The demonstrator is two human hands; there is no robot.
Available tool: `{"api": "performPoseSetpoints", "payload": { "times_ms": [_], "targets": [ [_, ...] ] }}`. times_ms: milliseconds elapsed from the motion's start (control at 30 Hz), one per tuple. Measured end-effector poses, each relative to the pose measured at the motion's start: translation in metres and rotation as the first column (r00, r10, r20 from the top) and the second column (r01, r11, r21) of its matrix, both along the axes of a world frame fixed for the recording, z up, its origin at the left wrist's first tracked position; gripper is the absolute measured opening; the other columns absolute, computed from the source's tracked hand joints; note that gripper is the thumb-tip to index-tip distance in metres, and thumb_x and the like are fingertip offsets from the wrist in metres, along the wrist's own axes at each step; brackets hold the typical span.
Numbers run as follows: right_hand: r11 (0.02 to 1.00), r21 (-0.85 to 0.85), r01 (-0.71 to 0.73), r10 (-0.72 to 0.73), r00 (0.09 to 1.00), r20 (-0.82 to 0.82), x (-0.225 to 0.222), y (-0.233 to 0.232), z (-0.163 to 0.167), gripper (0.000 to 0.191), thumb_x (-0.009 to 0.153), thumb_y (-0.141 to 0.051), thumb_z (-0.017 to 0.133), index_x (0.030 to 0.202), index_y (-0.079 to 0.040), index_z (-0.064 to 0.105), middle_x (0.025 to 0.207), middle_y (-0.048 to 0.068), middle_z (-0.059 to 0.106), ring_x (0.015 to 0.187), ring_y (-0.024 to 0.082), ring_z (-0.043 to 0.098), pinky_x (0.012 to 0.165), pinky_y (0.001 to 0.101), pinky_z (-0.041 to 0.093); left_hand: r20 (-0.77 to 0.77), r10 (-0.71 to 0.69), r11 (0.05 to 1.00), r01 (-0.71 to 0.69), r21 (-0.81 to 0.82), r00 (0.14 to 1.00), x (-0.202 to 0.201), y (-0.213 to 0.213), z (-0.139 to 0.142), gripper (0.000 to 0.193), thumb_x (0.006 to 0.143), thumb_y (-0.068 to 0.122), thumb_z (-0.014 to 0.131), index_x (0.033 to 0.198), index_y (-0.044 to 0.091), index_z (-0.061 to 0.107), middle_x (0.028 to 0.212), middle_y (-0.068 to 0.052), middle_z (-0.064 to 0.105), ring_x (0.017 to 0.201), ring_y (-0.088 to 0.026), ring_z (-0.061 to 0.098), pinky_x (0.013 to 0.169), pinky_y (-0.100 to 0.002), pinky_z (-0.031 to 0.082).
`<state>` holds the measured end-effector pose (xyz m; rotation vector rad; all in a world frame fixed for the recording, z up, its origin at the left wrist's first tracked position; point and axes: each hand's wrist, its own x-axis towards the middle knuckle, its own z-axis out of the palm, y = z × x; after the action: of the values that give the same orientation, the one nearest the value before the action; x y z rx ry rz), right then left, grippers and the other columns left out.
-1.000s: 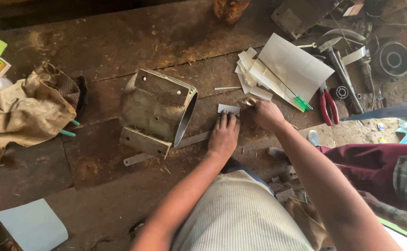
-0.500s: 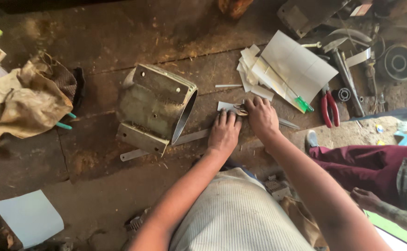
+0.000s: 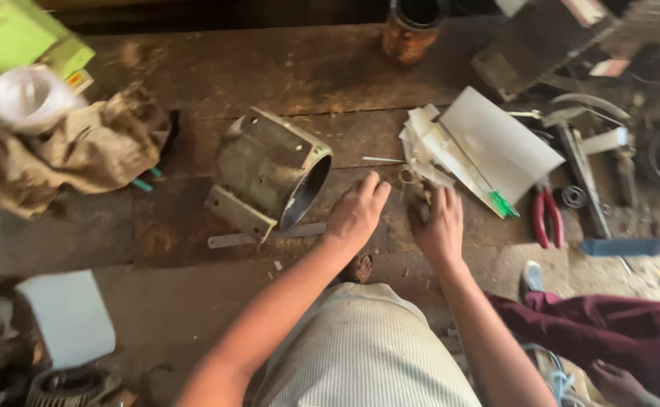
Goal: The person cuts small rectangular pieces of white insulating material using shears and inserts them into the slots of a motor stator core. They repeatedly measure, cut, and place the pieces into the stator slots, occasionally adjusting the stator position on the workbench.
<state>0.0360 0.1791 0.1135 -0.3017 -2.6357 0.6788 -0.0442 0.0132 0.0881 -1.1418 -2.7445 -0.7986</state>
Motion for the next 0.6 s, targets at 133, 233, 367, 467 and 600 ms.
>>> {"api": "performPoseSetpoints", "payload": {
  "times_ms": [133,233,367,467,600],
  "targets": [
    [0.957,-0.110,-0.267,0.251,0.958,-0.139,0.019,-0.042,0.015,0.056,0.078,-0.010,0.081,0.130,-0.004,0.063,0.120,0.019,0.065,0.110,0.039,0.063,0.093,0.0465,0.052,0.333,0.172,0.927,-0.266,0.263,0.927,0.025,-0.030,0.034,0.017,0.093,0.008,0.063,0.110,0.011,0.063,0.103,-0.016,0.066,0.095,-0.037,0.067,0.079,-0.045,0.055],
    [0.922,-0.188,-0.338,0.309,0.936,-0.167,0.022,-0.067,0.009,0.051,0.078,-0.008,0.081,0.127,-0.007,0.067,0.117,0.016,0.066,0.106,0.036,0.066,0.089,0.0433,0.055,0.440,0.209,0.861,-0.378,0.341,0.873,0.041,-0.054,0.045,0.015,0.092,0.008,0.063,0.107,0.009,0.062,0.100,-0.016,0.071,0.096,-0.036,0.069,0.080,-0.044,0.055],
    [0.841,-0.314,-0.440,0.397,0.897,-0.193,0.022,-0.090,0.000,0.043,0.080,-0.007,0.081,0.122,-0.008,0.070,0.114,0.014,0.067,0.099,0.035,0.068,0.083,0.0414,0.057,0.620,0.369,0.801,-0.575,0.167,0.693,0.055,-0.084,0.047,0.015,0.094,0.017,0.064,0.108,0.010,0.067,0.091,-0.015,0.073,0.085,-0.032,0.074,0.074,-0.042,0.057],
    [0.796,-0.468,-0.384,0.347,0.923,-0.168,0.007,-0.106,-0.007,0.037,0.082,-0.006,0.079,0.117,-0.008,0.071,0.108,0.014,0.065,0.092,0.034,0.068,0.077,0.0392,0.056,0.608,0.477,0.793,-0.609,0.014,0.635,0.065,-0.107,0.046,0.027,0.096,0.027,0.067,0.117,0.011,0.062,0.089,-0.011,0.073,0.081,-0.029,0.072,0.069,-0.041,0.054],
    [0.792,-0.551,-0.263,0.207,0.965,-0.164,-0.034,-0.124,-0.024,0.028,0.087,-0.005,0.077,0.114,-0.006,0.071,0.101,0.014,0.065,0.087,0.033,0.068,0.075,0.0386,0.054,0.788,0.400,0.767,-0.642,-0.008,0.468,0.078,-0.135,0.036,0.028,0.097,0.032,0.067,0.115,0.011,0.061,0.085,-0.005,0.071,0.070,-0.018,0.074,0.067,-0.034,0.058]
  ]
}}
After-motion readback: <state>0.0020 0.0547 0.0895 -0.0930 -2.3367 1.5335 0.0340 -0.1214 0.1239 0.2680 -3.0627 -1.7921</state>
